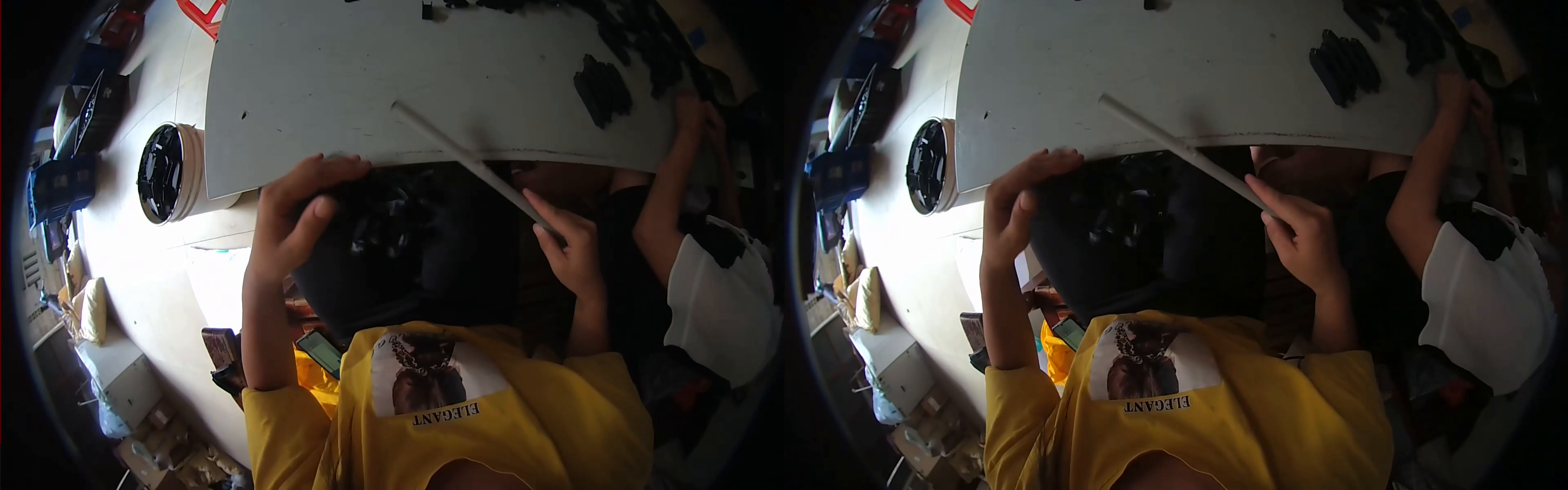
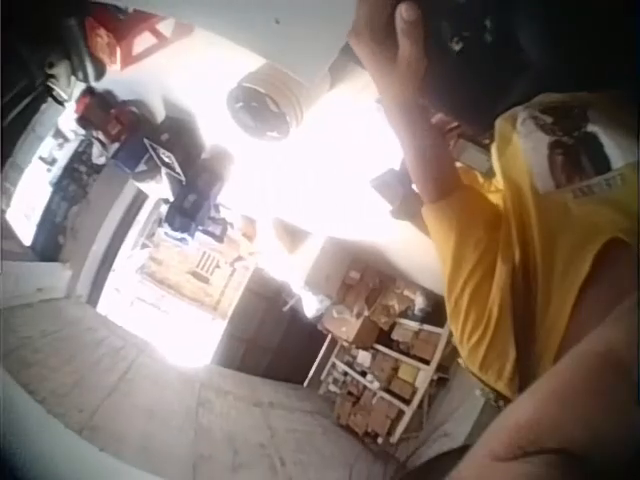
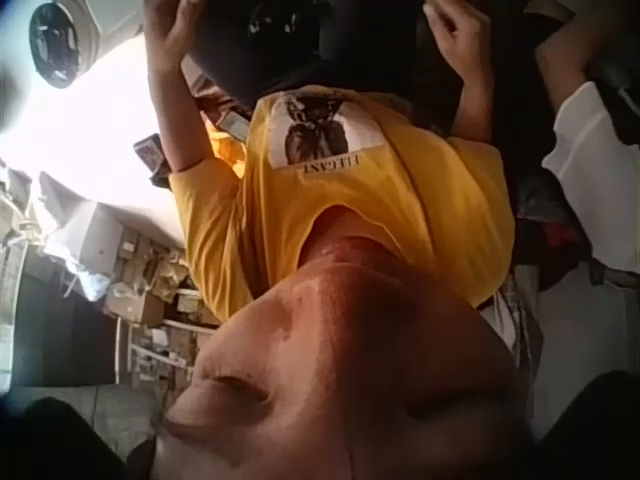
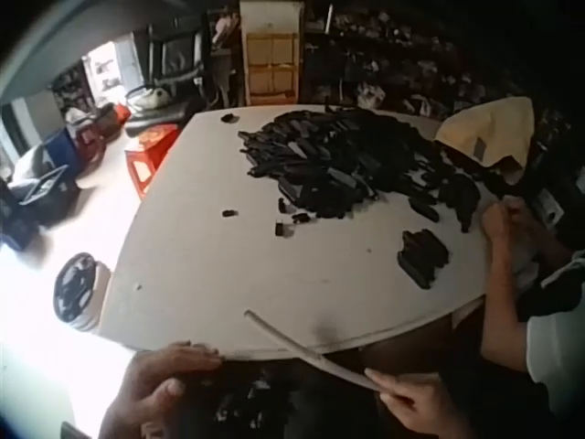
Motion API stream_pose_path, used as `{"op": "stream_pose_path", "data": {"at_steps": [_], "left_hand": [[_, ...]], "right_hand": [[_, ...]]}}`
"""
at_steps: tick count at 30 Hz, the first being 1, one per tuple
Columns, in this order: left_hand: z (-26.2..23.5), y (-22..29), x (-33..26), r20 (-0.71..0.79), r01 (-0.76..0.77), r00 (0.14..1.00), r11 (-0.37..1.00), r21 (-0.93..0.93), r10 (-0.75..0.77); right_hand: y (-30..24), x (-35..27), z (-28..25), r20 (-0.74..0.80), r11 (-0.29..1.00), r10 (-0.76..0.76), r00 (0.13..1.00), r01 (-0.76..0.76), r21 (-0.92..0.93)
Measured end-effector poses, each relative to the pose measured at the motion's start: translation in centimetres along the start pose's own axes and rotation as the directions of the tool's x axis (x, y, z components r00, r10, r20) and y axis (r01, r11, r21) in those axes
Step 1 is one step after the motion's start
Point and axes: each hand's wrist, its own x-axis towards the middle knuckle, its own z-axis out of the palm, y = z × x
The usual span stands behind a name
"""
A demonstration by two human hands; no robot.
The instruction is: Arranging and stacking black plastic hardware components on a table.
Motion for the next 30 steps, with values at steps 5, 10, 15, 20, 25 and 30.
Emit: {"op": "stream_pose_path", "data": {"at_steps": [5, 10, 15, 20, 25, 30], "left_hand": [[3.1, 1.2, 5.8, -0.047, -0.068, 0.996, 0.99, 0.127, 0.075], [11.0, 2.2, 15.7, 0.154, -0.446, 0.892, 0.777, 0.444, 0.424], [21.5, 1.3, 23.7, 0.216, -0.539, 0.82, 0.586, 0.605, 0.531], [22.0, -0.7, 24.2, 0.261, -0.497, 0.851, 0.537, 0.682, 0.457], [12.3, -0.9, 15.9, 0.265, -0.374, 0.925, 0.538, 0.755, 0.271], [5.3, -1.4, 9.7, 0.164, -0.191, 0.982, 0.478, 0.857, 0.098]], "right_hand": [[1.9, -3.0, 0.8, -0.461, 0.953, -0.078, 0.884, 0.202, 0.227], [3.3, -5.9, 0.3, -0.654, 0.942, 0.04, 0.756, 0.19, 0.277], [3.1, -6.7, 0.2, -0.756, 0.881, 0.297, 0.583, 0.139, 0.453], [4.1, -6.8, 0.7, -0.728, 0.84, 0.377, 0.573, 0.12, 0.529], [4.2, -5.0, 1.4, -0.592, 0.868, 0.311, 0.743, 0.03, 0.495], [1.4, -0.9, 1.7, -0.438, 0.889, 0.197, 0.877, 0.028, 0.457]]}}
